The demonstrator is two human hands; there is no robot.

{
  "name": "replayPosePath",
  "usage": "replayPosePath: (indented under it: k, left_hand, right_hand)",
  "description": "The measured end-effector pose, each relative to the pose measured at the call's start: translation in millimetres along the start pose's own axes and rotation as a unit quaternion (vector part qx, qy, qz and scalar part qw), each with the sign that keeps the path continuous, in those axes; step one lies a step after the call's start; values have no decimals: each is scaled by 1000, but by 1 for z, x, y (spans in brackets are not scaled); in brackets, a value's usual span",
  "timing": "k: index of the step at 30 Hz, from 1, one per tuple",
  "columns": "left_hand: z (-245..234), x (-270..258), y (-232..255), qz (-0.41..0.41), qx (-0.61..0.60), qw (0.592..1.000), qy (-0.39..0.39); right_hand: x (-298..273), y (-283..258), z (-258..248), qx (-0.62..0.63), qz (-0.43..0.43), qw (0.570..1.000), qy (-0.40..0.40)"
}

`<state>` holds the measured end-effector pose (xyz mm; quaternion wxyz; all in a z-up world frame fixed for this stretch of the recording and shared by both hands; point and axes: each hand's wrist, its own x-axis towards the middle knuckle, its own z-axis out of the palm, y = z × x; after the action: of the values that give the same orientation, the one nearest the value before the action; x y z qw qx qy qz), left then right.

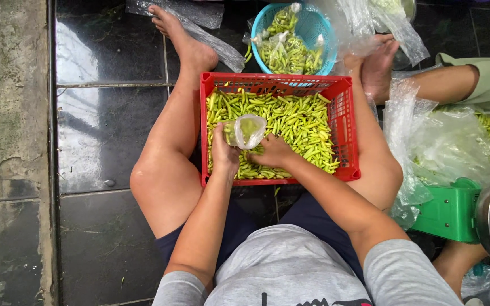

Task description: Bagging small green chilies from a crate into small plastic bags using a plastic cup as a scoop

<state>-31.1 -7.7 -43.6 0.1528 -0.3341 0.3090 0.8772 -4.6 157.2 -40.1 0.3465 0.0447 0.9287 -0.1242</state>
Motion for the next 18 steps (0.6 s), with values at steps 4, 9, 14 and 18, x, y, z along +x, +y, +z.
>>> replayPosePath:
  k: [4,9,14,18]
  left_hand:
    - [-1,6,-5,-5,-17,1000,0]
    - [6,-1,3,-3,9,1000,5]
    - [11,-7,8,6,5,1000,10]
    - [7,-3,3,23,-1,1000,11]
  right_hand:
    - [25,30,31,23,-48,998,12]
    - [19,31,26,64,-123,990,39]
    - [-2,31,-3,43,-118,991,47]
    - [-39,21,-52,55,-110,990,75]
